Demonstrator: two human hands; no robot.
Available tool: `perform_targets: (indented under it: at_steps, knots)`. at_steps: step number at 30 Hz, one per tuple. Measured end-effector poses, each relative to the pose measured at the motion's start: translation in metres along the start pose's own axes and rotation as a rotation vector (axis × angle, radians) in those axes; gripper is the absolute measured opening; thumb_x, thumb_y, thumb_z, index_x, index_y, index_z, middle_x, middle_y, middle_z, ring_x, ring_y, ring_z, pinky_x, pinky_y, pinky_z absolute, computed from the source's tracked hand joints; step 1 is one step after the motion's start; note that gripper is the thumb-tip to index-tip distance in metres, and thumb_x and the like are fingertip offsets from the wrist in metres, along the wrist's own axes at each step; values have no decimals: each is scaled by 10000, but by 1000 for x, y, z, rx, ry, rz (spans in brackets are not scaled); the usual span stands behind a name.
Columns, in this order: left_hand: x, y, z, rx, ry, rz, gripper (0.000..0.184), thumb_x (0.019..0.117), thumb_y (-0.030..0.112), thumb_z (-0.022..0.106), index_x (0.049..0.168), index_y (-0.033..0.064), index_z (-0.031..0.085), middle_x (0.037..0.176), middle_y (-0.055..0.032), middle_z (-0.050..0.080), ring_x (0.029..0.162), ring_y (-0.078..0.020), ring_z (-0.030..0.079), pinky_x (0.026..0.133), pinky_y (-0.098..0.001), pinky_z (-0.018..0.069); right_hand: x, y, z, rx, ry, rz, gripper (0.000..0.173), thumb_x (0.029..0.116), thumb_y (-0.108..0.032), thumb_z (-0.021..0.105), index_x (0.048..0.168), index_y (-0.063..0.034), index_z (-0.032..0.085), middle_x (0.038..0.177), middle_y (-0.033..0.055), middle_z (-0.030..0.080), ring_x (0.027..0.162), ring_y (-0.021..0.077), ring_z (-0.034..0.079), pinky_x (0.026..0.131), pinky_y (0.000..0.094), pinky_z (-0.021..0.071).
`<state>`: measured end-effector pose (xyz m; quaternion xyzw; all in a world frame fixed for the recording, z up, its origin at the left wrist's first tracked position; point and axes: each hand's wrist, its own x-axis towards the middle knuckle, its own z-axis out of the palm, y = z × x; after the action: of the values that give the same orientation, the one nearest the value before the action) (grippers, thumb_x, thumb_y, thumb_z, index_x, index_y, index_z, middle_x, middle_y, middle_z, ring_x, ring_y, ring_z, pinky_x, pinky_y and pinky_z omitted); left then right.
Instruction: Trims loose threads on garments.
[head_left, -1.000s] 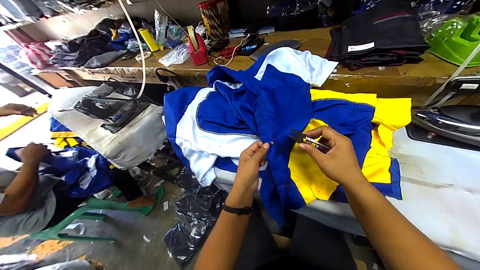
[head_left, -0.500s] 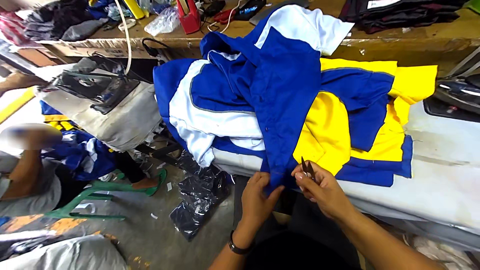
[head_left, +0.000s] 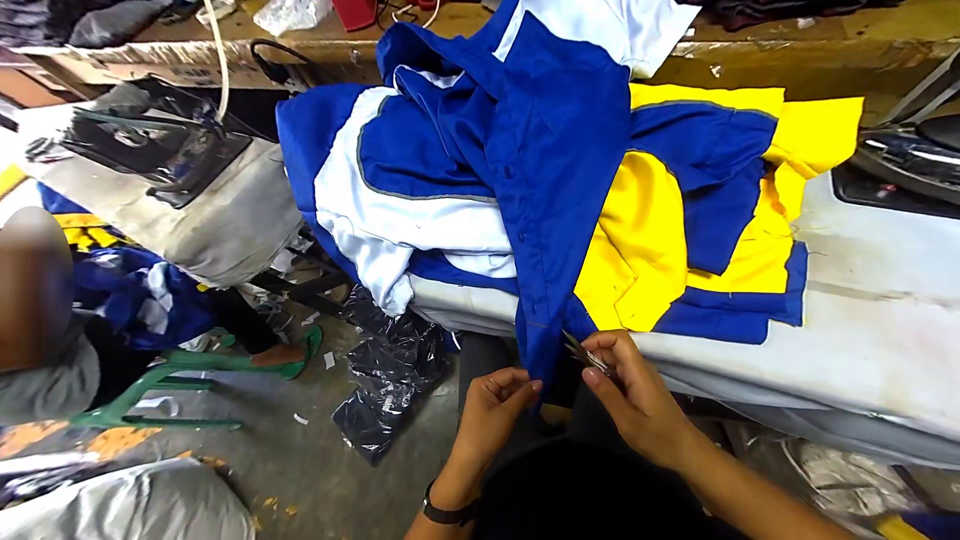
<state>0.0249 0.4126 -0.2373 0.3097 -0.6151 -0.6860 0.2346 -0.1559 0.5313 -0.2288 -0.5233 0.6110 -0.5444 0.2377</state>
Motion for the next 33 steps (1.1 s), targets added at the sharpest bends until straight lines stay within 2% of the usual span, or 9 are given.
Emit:
perform_targets:
  at_steps: [8, 11, 13, 15, 18, 21, 24, 27, 33]
  knots:
    - [-2, 10, 1, -120, 42, 251, 149, 1031, 66, 480, 1035, 62, 629, 886, 51, 686, 824, -23, 664, 776, -219, 564, 77, -24, -37, -161, 319, -86, 292, 945, -216, 677, 1150, -12, 634, 674, -48, 545, 550, -8, 477, 529, 178, 436]
    - [-5, 14, -2, -118, 47, 224, 150, 1045, 65, 473, 1070, 52, 620, 880, 31, 709, 806, -41, 687, 768, -235, 586, 168, -55, -67, -450, 405, -47, 539, 945, -351, 704, 1311, 32, 607, 795, 140, 652, 650, 266, 601, 613, 480, 511]
    - [-8, 14, -6, -136, 90, 174, 146, 1026, 63, 513, 1049, 42, 655, 848, 14, 720, 775, -53, 694, 745, -241, 592, 224, -67, -82, -553, 402, 181, 759, 909, -515, 719, 1420, 14, 530, 1025, 240, 686, 929, 424, 660, 803, 637, 495]
    - [-12, 12, -13, -139, 96, 132, 97, 973, 70, 616, 1009, 63, 706, 825, 28, 736, 749, -34, 694, 722, -224, 589, 260, -58, -92, -609, 320, 348, 712, 896, -467, 755, 1316, 79, 574, 1162, 323, 650, 1120, 506, 617, 899, 708, 450]
    - [-15, 8, -29, -99, -6, 54, 128, 887, 22, 711, 998, 81, 736, 833, 55, 749, 742, -13, 693, 718, -211, 584, 284, -34, -101, -638, 200, 456, 293, 946, -215, 669, 1055, 56, 682, 1082, 311, 654, 1067, 486, 627, 818, 692, 463]
    - [6, 10, -34, -127, -52, 93, 77, 915, 59, 701, 958, 86, 758, 837, 47, 740, 757, -18, 682, 729, -217, 577, 306, -35, -120, -358, 346, 304, 272, 950, -157, 650, 1055, 92, 684, 985, 274, 673, 927, 409, 652, 826, 631, 498]
    - [52, 43, -13, -189, 50, 200, 102, 954, 108, 643, 986, 45, 716, 886, 5, 725, 832, -65, 690, 798, -267, 586, 345, -76, -145, -173, 517, 106, 237, 961, -130, 623, 1134, 31, 650, 937, 105, 693, 751, 162, 640, 705, 383, 543]
    - [99, 75, 13, -339, 88, 239, 131, 1010, 21, 542, 1073, -29, 646, 939, -53, 717, 870, -109, 698, 821, -306, 595, 364, -119, -161, -448, 479, -52, 302, 993, -177, 618, 1261, -40, 647, 1156, 153, 701, 1071, 278, 668, 953, 517, 500]
    - [98, 65, 25, -470, 13, 71, 185, 1040, 14, 481, 1140, -33, 628, 969, -65, 723, 878, -110, 707, 822, -289, 594, 237, -118, -123, -563, 169, -157, 468, 975, -316, 668, 1305, -7, 546, 972, 188, 667, 829, 340, 658, 723, 577, 534]
